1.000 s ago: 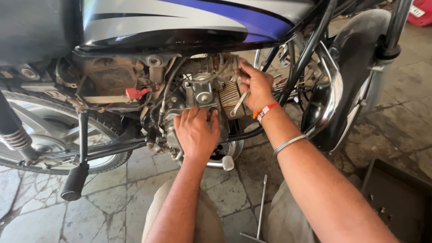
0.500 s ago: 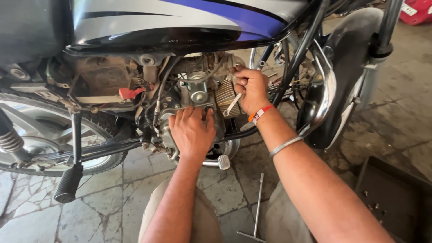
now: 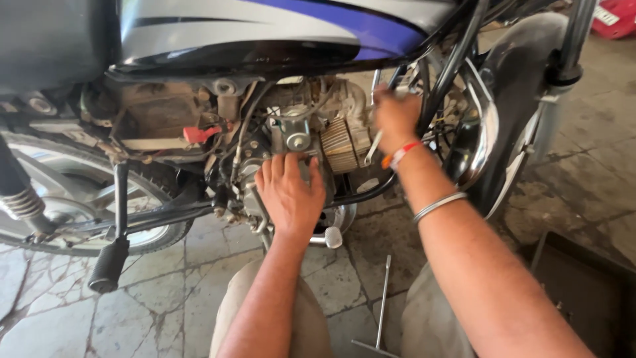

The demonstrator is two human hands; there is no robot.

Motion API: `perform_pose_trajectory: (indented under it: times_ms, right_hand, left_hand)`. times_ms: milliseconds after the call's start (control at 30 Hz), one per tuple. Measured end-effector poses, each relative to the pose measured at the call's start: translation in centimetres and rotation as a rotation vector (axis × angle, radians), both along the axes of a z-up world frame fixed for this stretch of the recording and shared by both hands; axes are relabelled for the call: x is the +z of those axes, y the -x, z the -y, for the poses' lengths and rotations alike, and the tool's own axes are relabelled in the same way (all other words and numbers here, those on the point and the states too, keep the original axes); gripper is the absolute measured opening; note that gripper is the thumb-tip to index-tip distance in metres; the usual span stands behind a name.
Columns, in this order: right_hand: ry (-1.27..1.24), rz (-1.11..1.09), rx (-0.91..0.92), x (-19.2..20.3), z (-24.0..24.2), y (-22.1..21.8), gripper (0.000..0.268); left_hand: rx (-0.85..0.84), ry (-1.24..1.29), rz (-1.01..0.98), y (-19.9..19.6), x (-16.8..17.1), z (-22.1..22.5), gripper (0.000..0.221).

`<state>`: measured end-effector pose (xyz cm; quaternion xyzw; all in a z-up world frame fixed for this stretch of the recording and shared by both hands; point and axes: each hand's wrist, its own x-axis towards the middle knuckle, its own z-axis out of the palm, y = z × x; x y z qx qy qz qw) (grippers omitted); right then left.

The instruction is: Replacing parts and performing maintenance on a motorcycle engine area.

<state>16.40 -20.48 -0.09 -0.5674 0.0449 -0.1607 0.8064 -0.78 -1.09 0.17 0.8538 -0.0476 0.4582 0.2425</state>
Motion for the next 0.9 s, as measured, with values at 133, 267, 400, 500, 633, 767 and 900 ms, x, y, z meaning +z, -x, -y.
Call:
perform_pose_trajectory:
  times_ms: [133,267,400,500,633,767,900]
  right_hand:
    - [0.068,-0.104,0.011,2.0,0.1,3.2,0.012]
    - [0.365,-0.143,0.284,6.3,-2.0,10.1,0.023]
    - [0.604,-0.16,0.36,7.7,-3.9,14.0,0.013]
    - [0.755,0.073,0.678,7.6,-4.4,15.3,0.019]
    - [1.167,0.146,0.509,8.7,-4.8,16.0,0.042]
    - [0.977,0.165,0.329,7.4,-3.6,14.2,0.059]
    - [1.082,0.458,0.417,6.2,-3.4,14.7,0.057]
  left_hand:
    - [-0.092,0.074,0.123,0.8,0.7,1.3,0.015]
    - [-0.241,0.258,0.239,3.1,3.3,3.3,0.025]
    - [-0.343,0.884,-0.052,2.2,3.4,3.9,0.035]
    - [-0.454,1.699,-0.458,0.6,1.7,2.8,0.04]
    - [-0.597,2.011,-0.673,-1.2,-1.9,2.1,0.043]
    - [-0.545,1.717,-0.927,-0.2,-1.2,3.9,0.054]
    - [-0.534,1.701,-1.064,-1.2,-2.7,3.8,0.062]
